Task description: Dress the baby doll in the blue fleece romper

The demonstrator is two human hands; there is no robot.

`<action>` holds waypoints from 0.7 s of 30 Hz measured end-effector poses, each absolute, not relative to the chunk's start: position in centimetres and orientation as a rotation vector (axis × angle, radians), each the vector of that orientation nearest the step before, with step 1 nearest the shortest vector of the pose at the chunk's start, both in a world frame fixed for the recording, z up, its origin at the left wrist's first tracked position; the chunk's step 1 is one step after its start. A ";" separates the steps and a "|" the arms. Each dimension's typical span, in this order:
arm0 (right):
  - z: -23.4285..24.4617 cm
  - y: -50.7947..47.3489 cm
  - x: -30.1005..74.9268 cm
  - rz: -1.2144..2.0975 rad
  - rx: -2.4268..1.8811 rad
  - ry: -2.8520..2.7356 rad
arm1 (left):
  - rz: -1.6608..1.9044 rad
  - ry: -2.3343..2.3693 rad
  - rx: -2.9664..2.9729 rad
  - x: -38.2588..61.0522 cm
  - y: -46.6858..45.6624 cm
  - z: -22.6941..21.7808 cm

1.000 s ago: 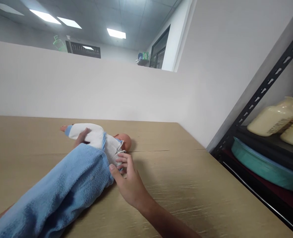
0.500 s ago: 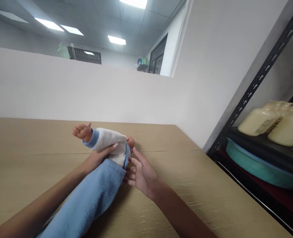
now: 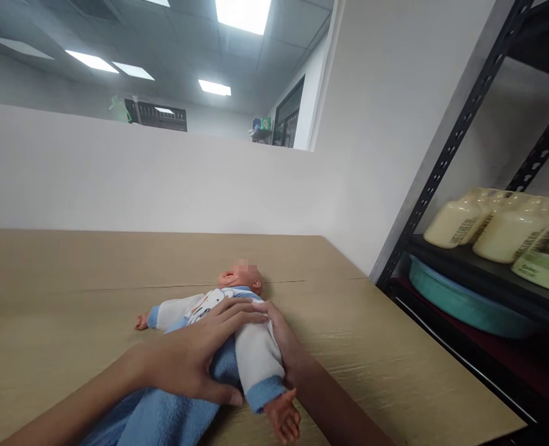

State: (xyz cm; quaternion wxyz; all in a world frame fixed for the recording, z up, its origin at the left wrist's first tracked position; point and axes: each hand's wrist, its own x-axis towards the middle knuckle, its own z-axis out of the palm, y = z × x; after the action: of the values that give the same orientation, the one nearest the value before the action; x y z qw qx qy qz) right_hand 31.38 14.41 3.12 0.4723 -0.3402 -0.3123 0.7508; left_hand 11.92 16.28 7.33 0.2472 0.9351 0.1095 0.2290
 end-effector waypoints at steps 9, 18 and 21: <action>1.0 9.4 29.8 1.683 -1.058 -0.853 | 0.840 0.509 1.830 7.3 12.5 8.1; 3.4 2.1 31.6 1.241 -1.069 -1.403 | 1.481 1.041 1.765 4.4 4.6 7.0; 5.1 -0.5 32.8 1.092 -1.030 -1.677 | 1.849 1.113 1.662 3.2 2.7 5.5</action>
State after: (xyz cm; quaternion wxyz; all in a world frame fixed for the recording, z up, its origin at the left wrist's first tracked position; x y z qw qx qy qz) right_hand 32.83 -0.53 5.12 0.4308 -0.4131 -0.6724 0.4378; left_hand 3.23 2.68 5.52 0.2071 0.5970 0.3998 0.6640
